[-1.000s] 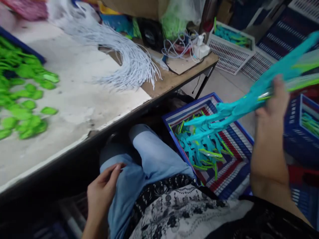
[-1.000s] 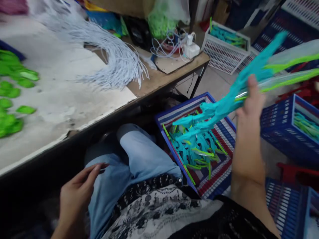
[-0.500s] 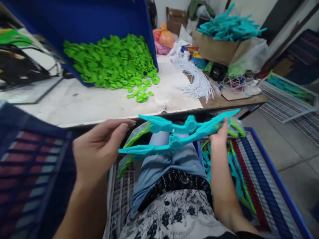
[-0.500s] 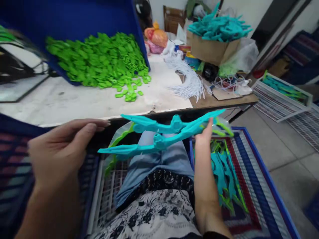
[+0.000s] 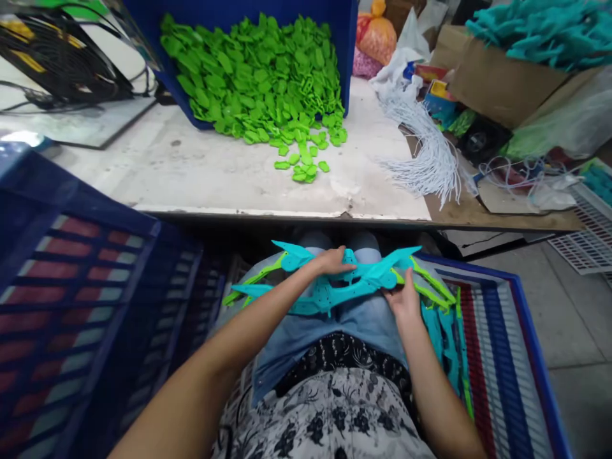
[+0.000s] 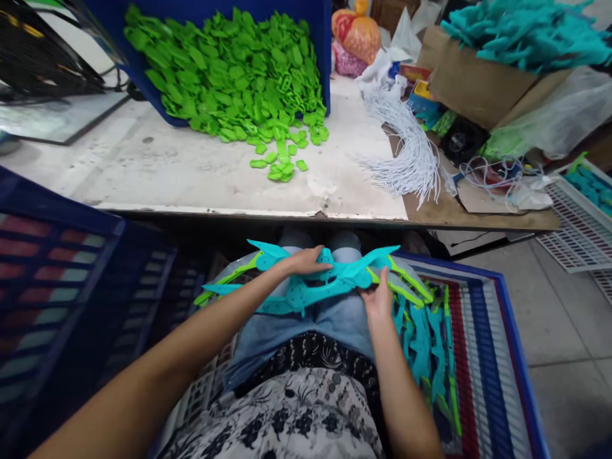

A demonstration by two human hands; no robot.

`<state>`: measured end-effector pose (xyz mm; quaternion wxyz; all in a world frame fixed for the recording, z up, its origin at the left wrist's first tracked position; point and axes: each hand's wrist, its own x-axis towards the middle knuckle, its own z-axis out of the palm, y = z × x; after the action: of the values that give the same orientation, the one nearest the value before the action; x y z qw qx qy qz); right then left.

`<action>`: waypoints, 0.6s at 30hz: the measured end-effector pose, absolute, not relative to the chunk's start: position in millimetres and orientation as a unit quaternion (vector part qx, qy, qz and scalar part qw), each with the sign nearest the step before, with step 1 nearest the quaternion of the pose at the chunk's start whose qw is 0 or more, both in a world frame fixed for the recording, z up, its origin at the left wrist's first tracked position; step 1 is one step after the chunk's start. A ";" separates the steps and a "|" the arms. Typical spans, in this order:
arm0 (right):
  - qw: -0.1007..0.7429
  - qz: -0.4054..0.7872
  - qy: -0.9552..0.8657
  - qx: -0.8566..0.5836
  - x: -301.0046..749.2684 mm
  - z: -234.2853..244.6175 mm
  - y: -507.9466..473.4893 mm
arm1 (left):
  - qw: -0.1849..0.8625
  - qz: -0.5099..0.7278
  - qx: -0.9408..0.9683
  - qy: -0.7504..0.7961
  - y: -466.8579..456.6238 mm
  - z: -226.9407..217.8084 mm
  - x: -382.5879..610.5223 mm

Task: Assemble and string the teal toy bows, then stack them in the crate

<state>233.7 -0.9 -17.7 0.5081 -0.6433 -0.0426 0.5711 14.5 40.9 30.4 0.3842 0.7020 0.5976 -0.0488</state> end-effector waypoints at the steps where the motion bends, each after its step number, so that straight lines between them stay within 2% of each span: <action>1: 0.497 0.572 -0.046 -0.651 238.9 -18.3 -12.7 | 0.393 -0.050 0.700 0.594 45.8 27.0 13.9; 3: 0.473 0.581 -0.048 -0.660 252.4 -17.6 -36.1 | 0.395 -0.040 0.694 0.600 53.9 21.0 8.2; 5: 0.409 0.611 -0.073 -0.673 268.3 -11.8 -54.6 | 0.385 -0.029 0.685 0.617 60.2 16.5 -0.5; 8: 0.178 0.648 -0.268 -0.690 286.0 11.5 -60.6 | 0.382 -0.020 0.676 0.630 66.6 13.1 -11.2; 10: 0.063 0.587 -0.480 -0.649 282.7 35.9 -42.6 | 0.388 -0.020 0.673 0.629 68.5 12.2 -13.8; 11: 0.058 0.530 -0.581 -0.614 273.8 49.1 -26.3 | 0.390 -0.019 0.672 0.629 68.8 12.0 -13.8; 13: 0.140 0.388 -0.728 -0.548 240.2 72.6 18.8 | 0.393 -0.015 0.670 0.629 68.5 11.6 -12.5; 15: 0.214 0.269 -0.810 -0.475 190.0 87.3 73.8 | 0.396 -0.009 0.670 0.628 67.7 11.3 -11.3; 18: 0.231 0.124 -0.873 -0.412 107.9 90.0 154.3 | 0.399 -0.004 0.666 0.630 65.6 11.8 -12.0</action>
<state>107.9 154.3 90.0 0.2309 -0.4122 -0.8727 0.1237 -12.0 65.6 11.8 0.3987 0.6661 0.6303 -0.0045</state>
